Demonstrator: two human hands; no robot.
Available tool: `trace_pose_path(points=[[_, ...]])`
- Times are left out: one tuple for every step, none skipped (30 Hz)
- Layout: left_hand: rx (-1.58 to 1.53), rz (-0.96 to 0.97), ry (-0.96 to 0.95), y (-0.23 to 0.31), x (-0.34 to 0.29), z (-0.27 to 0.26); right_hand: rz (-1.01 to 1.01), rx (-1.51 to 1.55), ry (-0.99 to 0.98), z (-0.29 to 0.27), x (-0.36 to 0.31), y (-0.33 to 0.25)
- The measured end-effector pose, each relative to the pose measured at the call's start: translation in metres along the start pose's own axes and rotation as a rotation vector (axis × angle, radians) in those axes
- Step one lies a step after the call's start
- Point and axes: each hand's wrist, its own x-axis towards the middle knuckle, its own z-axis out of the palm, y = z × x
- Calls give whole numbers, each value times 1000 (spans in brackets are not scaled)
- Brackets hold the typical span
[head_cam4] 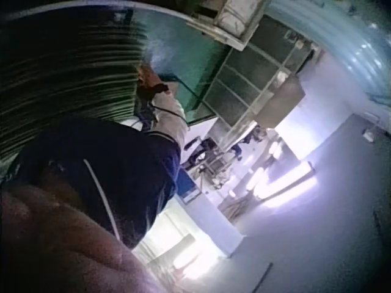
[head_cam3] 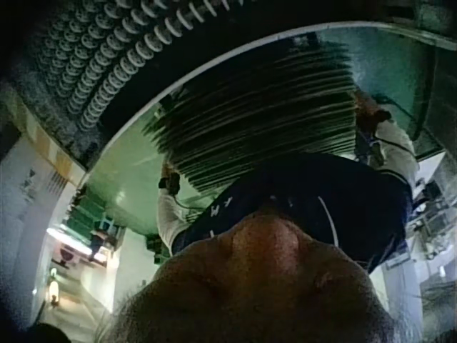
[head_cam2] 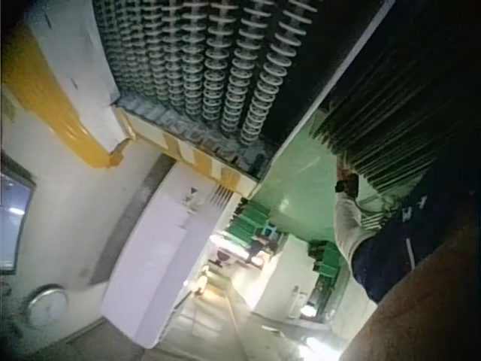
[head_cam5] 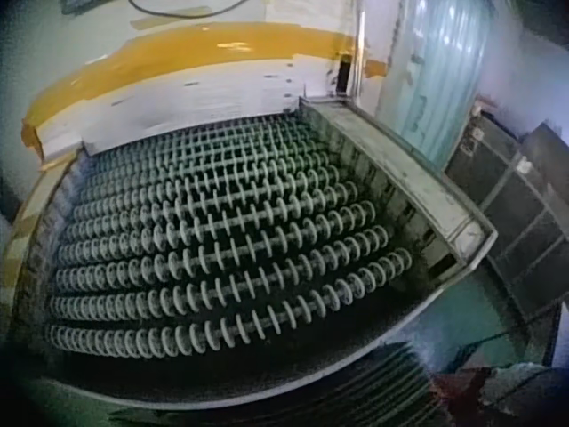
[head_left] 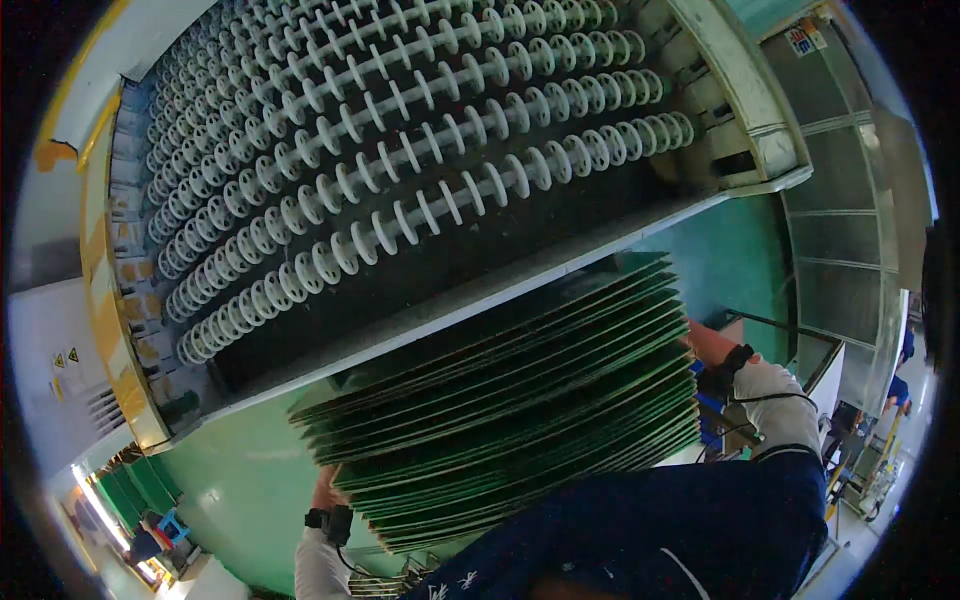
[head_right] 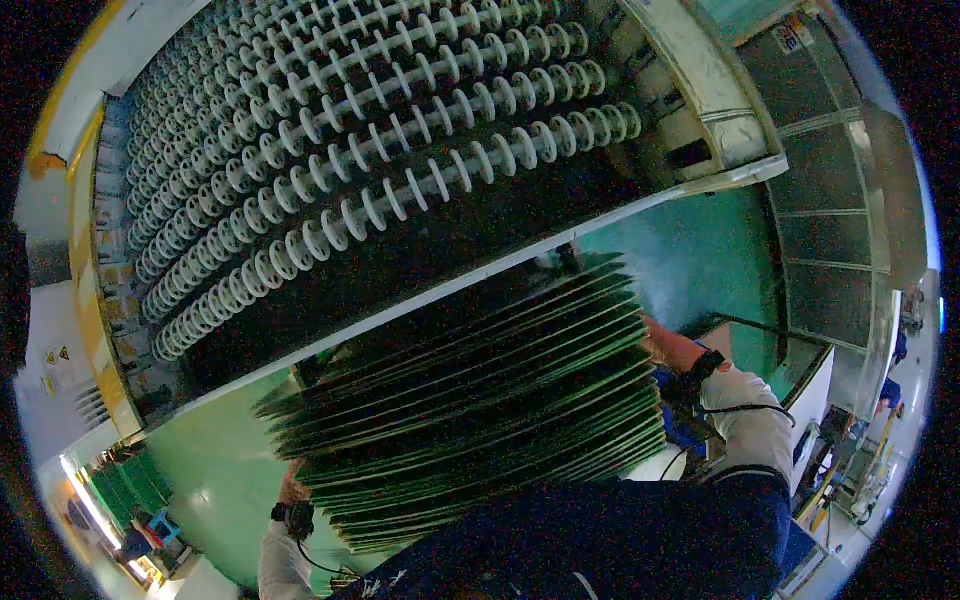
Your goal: The recorder picks up a stack of green circuit board panels and feeds them one by one into a processing machine.
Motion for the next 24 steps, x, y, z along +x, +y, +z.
trace_pose_path(points=[[238, 48, -16, 18, 2, 19, 16, -1, 14, 1, -1, 0], [477, 94, -34, 24, -3, 26, 18, 1, 13, 1, 0, -2], [713, 147, -39, 30, -7, 32, 22, 2, 17, 0, 2, -4], [446, 43, 18, 26, -8, 36, 24, 2, 20, -1, 4, -5], [311, -8, 42, 26, -13, 37, 25, 4, 23, -2, 6, -5], [178, -55, 73, 25, -17, 38, 27, 8, 29, -1, 8, -5], [479, 88, -20, 47, -25, 81, 39, 12, 43, 0, 8, -4], [630, 163, -63, 55, -31, 100, 45, 13, 49, 0, 9, -5], [777, 246, -100, 63, -35, 119, 56, 17, 62, 2, 11, -6], [777, 207, -63, 62, -36, 123, 74, 24, 84, 3, 13, -7], [776, 172, -25, 58, -37, 125, 106, 34, 115, 4, 17, -6], [770, 186, -21, 40, -28, 105, 157, 61, 162, 5, 20, -6], [419, 143, -14, 14, -13, 70, 157, 92, 196, 4, 23, -5], [242, 124, -20, 5, -9, 54, 148, 141, 243, 5, 23, -3], [61, 107, -22, -3, -9, 39, 57, 210, 259, 1, 22, 4], [54, 94, 57, -3, -15, 52, -31, 281, 276, -2, 21, 14], [145, 57, 176, 12, -37, 106, -35, 266, 276, -3, 10, 12], [185, 39, 265, 16, -60, 141, -7, 279, 403, -5, -6, 0], [186, 28, 318, 12, -77, 154, 21, 291, 525, -5, -22, -11], [189, 30, 356, 5, -92, 169, 12, 268, 504, -1, -35, -22], [142, 30, 357, -22, -88, 148, -134, 159, 630, 6, -51, -38], [100, 26, 361, -42, -85, 136, -282, 54, 749, 16, -63, -51], [16, 26, 308, -65, -90, 123, -294, 34, 727, 30, -75, -66], [-60, 19, 249, -80, -96, 118, -450, -174, 806, 48, -88, -82]])
